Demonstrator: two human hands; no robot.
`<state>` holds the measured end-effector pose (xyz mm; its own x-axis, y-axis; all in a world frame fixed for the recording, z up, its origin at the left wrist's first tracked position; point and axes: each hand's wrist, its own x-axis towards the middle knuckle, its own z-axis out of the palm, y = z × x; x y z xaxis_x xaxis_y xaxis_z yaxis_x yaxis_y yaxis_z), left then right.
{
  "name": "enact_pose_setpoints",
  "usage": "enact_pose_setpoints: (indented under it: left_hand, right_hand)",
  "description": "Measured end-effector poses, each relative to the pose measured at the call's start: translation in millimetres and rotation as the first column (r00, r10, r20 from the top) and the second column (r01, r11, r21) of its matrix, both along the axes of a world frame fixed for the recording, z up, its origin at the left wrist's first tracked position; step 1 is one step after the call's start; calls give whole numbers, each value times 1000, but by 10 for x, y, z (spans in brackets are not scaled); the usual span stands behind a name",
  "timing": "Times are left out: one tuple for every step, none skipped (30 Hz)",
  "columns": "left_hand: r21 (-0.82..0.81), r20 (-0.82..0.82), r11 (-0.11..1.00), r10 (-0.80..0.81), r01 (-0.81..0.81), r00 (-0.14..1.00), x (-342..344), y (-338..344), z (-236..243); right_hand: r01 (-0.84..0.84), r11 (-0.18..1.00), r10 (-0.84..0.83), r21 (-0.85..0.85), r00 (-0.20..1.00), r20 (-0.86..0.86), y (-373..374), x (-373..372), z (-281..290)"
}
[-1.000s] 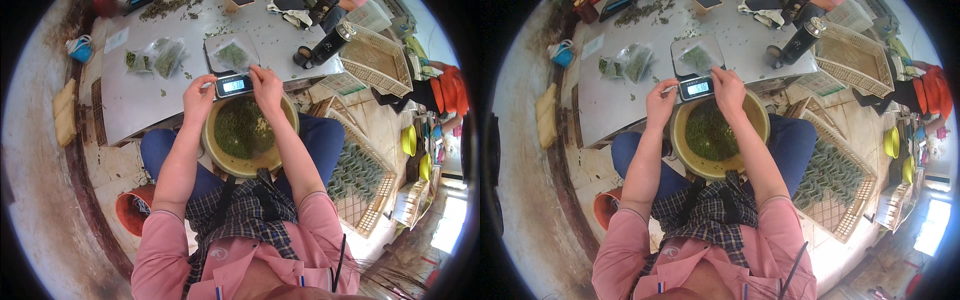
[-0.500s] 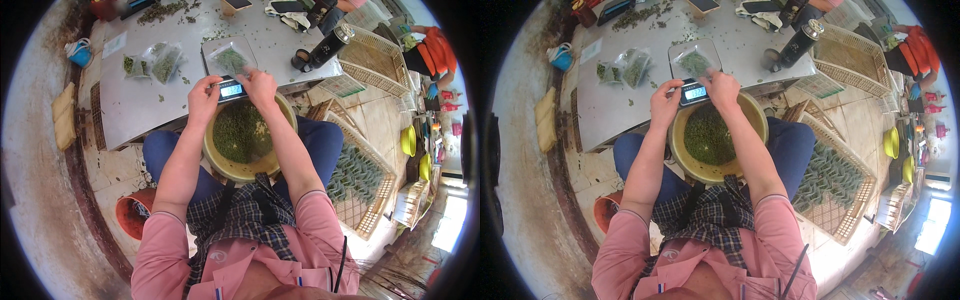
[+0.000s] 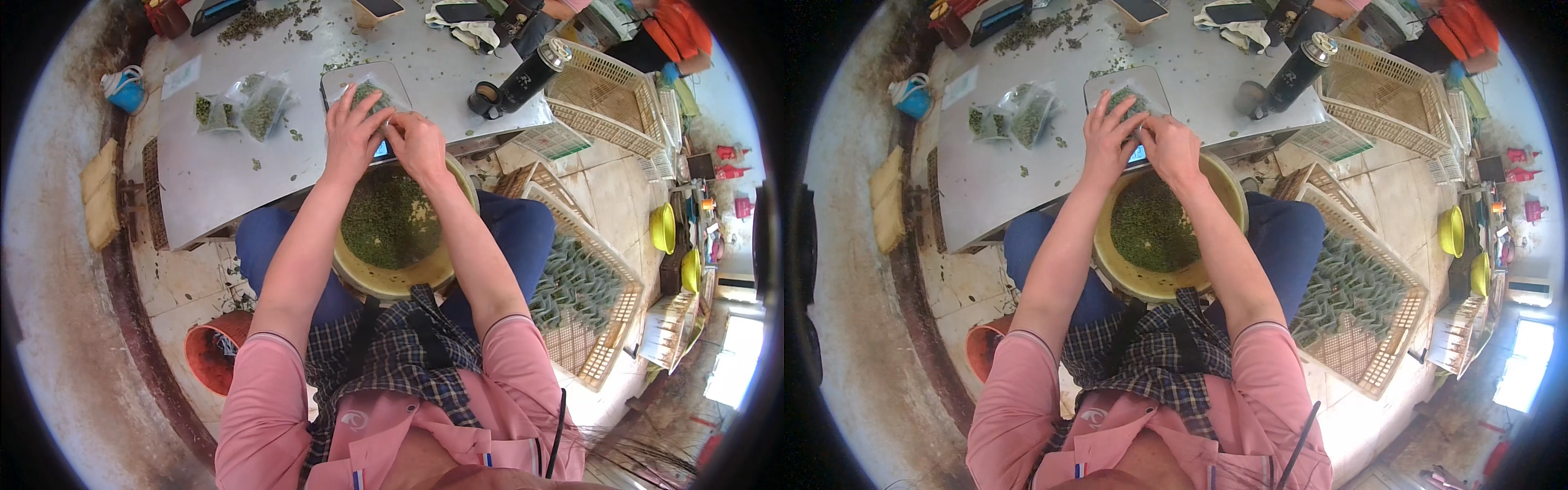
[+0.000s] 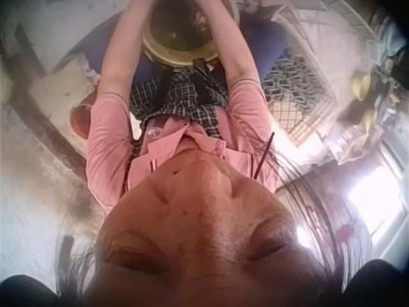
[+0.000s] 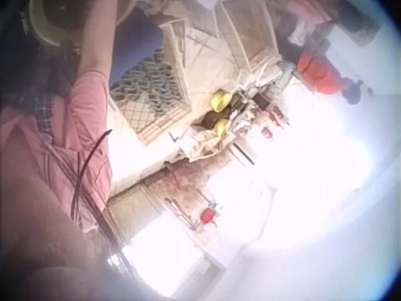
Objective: The person scoops dried green vegetables from a bowl into small plastic bags, weighs each bag on a digital scale, and places the filled bags into a basket. The process is repeated continuously.
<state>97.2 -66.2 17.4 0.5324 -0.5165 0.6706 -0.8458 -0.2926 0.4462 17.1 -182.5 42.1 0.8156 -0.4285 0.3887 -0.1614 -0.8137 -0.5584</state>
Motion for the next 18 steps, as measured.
enact_pose_setpoints:
  left_hand:
    - [-4, 8, 1000, -10, 10, 1000, 26, -25, -50]
    - [15, 9, 1000, -10, 10, 1000, 53, -41, -99]
    - [36, 10, 999, -10, 10, 1000, 70, -44, -117]
    - [56, 12, 998, -10, 10, 1000, 72, -51, -136]
    - [49, 7, 999, -12, 12, 1000, 57, -63, -159]
    - [43, 4, 999, -13, 13, 1000, 45, -67, -153]
    - [37, 2, 999, -14, 14, 1000, 37, -72, -144]
    - [15, -13, 1000, -14, 15, 1000, 44, -87, -156]
    - [-3, -28, 1000, -8, 8, 1000, 60, -81, -174]
    - [-23, -44, 1000, -2, 1, 999, 72, -69, -192]
    - [-21, -46, 1000, -6, 5, 999, 80, -53, -211]
    - [-22, -51, 1000, -13, 12, 999, 68, -49, -200]
    - [-25, -53, 999, -24, 23, 998, 53, -59, -155]
    - [-17, -75, 999, -33, 31, 997, 25, -48, -115]
    - [-9, -98, 999, -42, 42, 994, -33, -21, -29]
    - [1, -121, 999, -50, 51, 991, -74, 11, 35]
    - [-1, -126, 999, -47, 47, 991, -87, 35, 63]
    - [-2, -132, 999, -44, 45, 990, -98, 79, 81]
  right_hand:
    - [-8, 1000, 8, 8, 1000, 20, -11, -6, 10]
    - [-17, 1000, 16, 17, 999, 40, -23, -7, 17]
    - [-26, 999, 24, 27, 998, 60, -34, -12, 18]
    - [-30, 999, 28, 30, 997, 72, -48, -21, 15]
    - [-35, 999, 32, 33, 996, 85, -62, -31, 11]
    - [-40, 999, 36, 36, 994, 100, -66, -31, 19]
    - [-28, 997, 20, 76, 994, 108, -67, -50, 28]
    - [-16, 993, 3, 115, 993, 116, -63, -90, 38]
    - [-12, 988, -8, 157, 993, 122, -35, -127, 51]
    - [7, 968, -40, 249, 991, 127, -2, -189, 63]
    - [24, 940, -72, 339, 989, 130, 35, -280, 78]
    - [44, 904, -106, 425, 986, 125, 55, -389, 89]
    - [16, 854, -78, 519, 992, 99, 32, -520, -15]
    - [41, 843, -91, 537, 994, 67, 43, -654, -111]
    - [69, 831, -105, 552, 994, 34, 73, -792, -172]
    - [95, 817, -116, 569, 993, 0, 96, -910, -243]
    - [130, 799, -114, 587, 991, -65, 93, -1015, -329]
    - [166, 780, -110, 603, 985, -129, 90, -1124, -423]
